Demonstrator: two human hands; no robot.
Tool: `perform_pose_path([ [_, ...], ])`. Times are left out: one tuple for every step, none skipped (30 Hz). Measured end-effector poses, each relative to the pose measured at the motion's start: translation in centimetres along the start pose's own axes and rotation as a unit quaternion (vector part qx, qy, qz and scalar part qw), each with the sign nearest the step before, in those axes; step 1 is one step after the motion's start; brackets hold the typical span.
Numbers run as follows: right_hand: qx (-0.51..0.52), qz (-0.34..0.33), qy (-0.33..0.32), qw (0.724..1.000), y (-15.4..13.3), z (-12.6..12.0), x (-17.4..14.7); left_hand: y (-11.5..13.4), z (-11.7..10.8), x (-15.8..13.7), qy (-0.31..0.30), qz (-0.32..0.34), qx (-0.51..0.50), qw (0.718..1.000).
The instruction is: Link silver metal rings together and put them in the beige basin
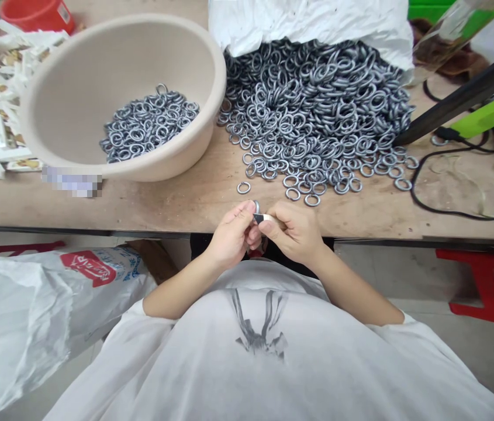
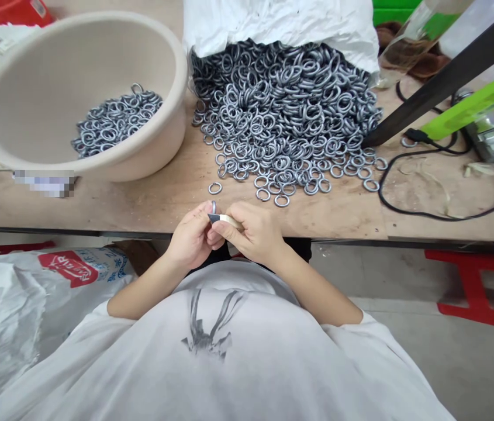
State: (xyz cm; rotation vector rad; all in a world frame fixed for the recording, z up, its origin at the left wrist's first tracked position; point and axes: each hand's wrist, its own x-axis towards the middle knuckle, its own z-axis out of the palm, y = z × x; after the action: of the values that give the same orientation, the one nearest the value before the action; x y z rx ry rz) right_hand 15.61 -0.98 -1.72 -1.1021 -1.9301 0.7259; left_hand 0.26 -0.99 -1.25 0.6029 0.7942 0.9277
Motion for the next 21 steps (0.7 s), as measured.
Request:
perform_pose_path([
  [0.001,0.001,-0.004,1.0,0.0,0.0,0.0,0.0,0.0,0.0,-0.002,-0.002,-0.001,1.0],
  [0.003,0.006,-0.008,1.0,0.1,0.0,0.0,-0.1,0.0,-0.1,-0.006,-0.004,-0.002,1.0],
  [0.005,0.017,-0.011,1.0,0.3,-0.1,0.1,-0.1,0.0,-0.2,-0.015,-0.005,-0.002,1.0],
  [0.006,0.033,-0.009,0.999,0.5,-0.2,0.3,-0.1,-0.1,-0.4,-0.032,-0.007,0.001,0.999],
  [0.003,0.056,-0.002,0.998,0.9,-0.4,0.5,-0.1,-0.1,-0.6,-0.057,-0.013,0.007,0.998],
  [-0.004,0.081,0.01,0.997,1.4,-0.6,0.9,0.0,-0.1,-0.9,-0.087,-0.022,0.017,0.996],
  [-0.016,0.106,0.024,0.994,1.9,-0.7,1.3,0.0,-0.2,-1.1,-0.115,-0.031,0.027,0.993],
  [-0.032,0.126,0.036,0.991,2.3,-0.7,1.8,0.1,-0.3,-1.3,-0.131,-0.034,0.035,0.99],
  [-0.052,0.133,0.037,0.989,2.6,-0.7,2.4,0.3,-0.5,-1.4,-0.131,-0.031,0.041,0.99],
  [-0.079,0.129,0.03,0.988,2.8,-0.5,3.0,0.4,-0.7,-1.5,-0.116,-0.019,0.045,0.992],
  [-0.11,0.118,0.013,0.987,2.8,-0.2,3.6,0.6,-0.9,-1.5,-0.093,-0.002,0.048,0.995],
  [-0.145,0.105,-0.01,0.984,2.6,0.1,4.2,0.8,-1.2,-1.5,-0.068,0.015,0.053,0.996],
  [-0.182,0.095,-0.037,0.978,2.3,0.5,4.8,1.0,-1.6,-1.4,-0.046,0.028,0.059,0.997],
  [-0.217,0.091,-0.065,0.97,1.9,0.8,5.2,1.2,-1.9,-1.4,-0.027,0.036,0.064,0.997],
  [-0.249,0.093,-0.091,0.96,1.4,1.1,5.7,1.5,-2.3,-1.3,-0.01,0.043,0.065,0.997],
  [-0.277,0.1,-0.112,0.949,1.0,1.4,6.0,1.8,-2.7,-1.3,0.009,0.049,0.062,0.997],
  [-0.301,0.108,-0.128,0.939,0.6,1.6,6.3,2.1,-3.0,-1.4,0.029,0.057,0.054,0.997],
  [-0.319,0.116,-0.136,0.931,0.3,1.7,6.4,2.4,-3.3,-1.4,0.049,0.065,0.042,0.996],
  [-0.333,0.123,-0.139,0.925,0.2,1.7,6.6,2.7,-3.6,-1.4,0.067,0.071,0.029,0.995],
  [-0.339,0.131,-0.137,0.921,0.2,1.8,6.6,3.0,-3.8,-1.4,0.083,0.076,0.017,0.994],
  [-0.336,0.139,-0.132,0.922,0.3,1.7,6.6,3.3,-3.9,-1.4,0.096,0.079,0.007,0.992],
])
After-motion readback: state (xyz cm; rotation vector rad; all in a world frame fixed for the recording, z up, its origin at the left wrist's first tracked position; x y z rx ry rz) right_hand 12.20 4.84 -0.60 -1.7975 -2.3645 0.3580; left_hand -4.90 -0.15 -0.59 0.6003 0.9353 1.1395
